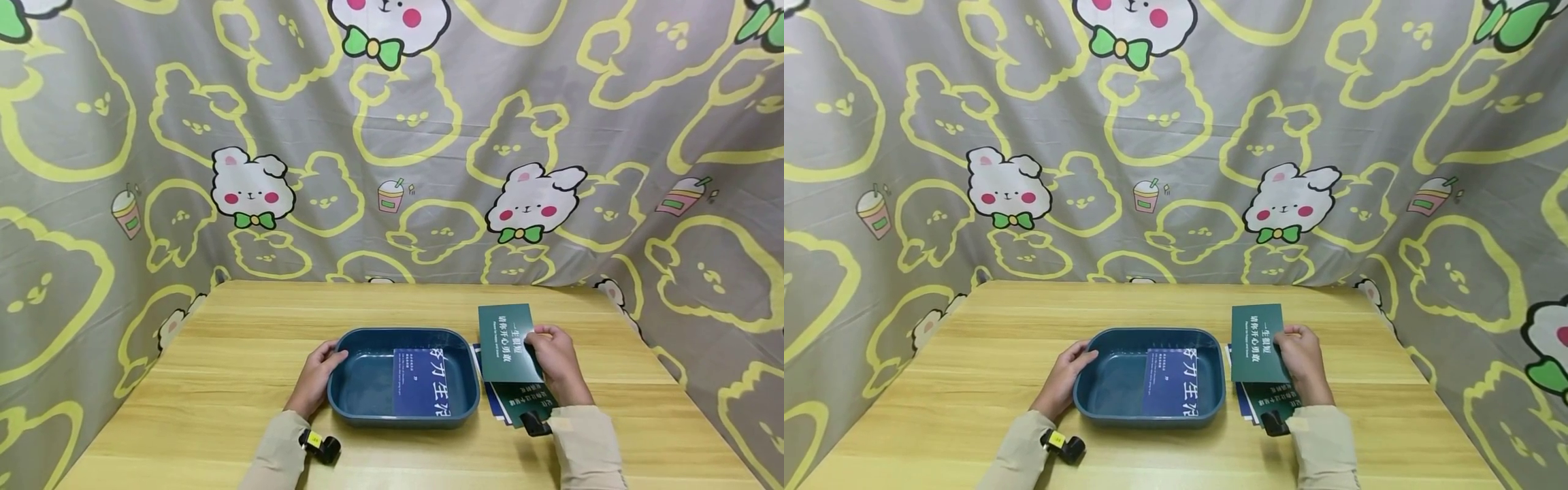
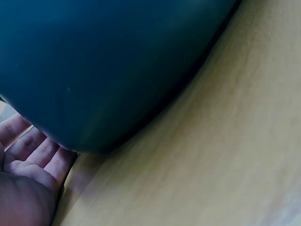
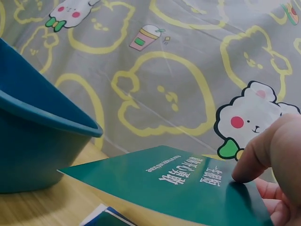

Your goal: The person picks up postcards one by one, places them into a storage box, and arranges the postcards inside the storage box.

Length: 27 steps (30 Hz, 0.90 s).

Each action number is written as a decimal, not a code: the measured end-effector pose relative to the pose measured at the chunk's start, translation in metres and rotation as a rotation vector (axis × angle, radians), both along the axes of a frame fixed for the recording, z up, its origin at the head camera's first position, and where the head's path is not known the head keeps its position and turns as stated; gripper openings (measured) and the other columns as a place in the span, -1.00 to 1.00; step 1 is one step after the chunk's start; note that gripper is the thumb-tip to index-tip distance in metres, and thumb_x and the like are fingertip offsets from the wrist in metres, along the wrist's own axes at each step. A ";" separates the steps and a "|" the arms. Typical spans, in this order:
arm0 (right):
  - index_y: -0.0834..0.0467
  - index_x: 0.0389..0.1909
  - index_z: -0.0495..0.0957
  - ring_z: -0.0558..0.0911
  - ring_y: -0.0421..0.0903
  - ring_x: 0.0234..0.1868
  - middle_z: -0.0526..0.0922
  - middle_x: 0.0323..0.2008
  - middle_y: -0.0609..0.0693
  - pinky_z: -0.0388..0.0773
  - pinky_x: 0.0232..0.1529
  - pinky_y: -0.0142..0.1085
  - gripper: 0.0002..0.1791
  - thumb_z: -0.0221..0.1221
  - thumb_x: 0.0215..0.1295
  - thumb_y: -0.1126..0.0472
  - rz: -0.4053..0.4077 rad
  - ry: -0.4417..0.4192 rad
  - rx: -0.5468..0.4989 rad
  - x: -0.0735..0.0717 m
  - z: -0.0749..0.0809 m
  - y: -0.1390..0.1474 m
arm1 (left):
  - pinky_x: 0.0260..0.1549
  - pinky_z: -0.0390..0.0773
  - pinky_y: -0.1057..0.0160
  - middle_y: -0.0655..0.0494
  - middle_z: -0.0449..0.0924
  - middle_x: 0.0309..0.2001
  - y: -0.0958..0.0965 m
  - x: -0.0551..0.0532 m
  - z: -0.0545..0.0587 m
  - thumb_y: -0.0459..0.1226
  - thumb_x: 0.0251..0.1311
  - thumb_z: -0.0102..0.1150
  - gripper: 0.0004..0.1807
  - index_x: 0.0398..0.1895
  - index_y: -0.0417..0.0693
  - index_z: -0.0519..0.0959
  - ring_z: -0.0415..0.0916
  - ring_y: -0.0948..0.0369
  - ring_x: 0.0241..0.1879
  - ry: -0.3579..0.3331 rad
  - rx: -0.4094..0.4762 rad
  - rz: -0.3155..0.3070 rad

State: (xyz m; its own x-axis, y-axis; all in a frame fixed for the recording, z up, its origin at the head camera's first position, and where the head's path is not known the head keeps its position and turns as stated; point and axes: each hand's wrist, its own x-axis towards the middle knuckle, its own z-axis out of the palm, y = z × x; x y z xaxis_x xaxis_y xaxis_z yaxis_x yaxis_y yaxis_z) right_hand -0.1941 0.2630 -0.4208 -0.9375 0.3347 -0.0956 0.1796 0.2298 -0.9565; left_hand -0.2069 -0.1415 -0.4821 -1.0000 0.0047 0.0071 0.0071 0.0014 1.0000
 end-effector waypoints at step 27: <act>0.36 -0.01 0.25 0.50 -0.22 -0.45 0.52 -0.43 -0.02 0.48 -0.45 -0.38 -0.71 0.00 0.28 0.39 0.002 0.111 -0.058 0.005 0.018 -0.014 | -0.04 0.47 0.27 -0.19 0.50 0.06 -0.001 0.003 0.004 -0.28 0.37 0.09 -0.58 0.19 -0.37 0.41 0.45 0.04 0.04 -0.006 0.022 -0.006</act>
State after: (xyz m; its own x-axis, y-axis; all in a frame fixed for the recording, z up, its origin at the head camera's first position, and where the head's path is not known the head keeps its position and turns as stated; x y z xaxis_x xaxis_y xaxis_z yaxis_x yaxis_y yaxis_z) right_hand -0.1891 0.2494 -0.4027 -0.9442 0.3293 -0.0106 0.0715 0.1736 -0.9822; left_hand -0.2039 -0.1426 -0.4782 -0.9999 0.0106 0.0015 0.0013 -0.0207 0.9998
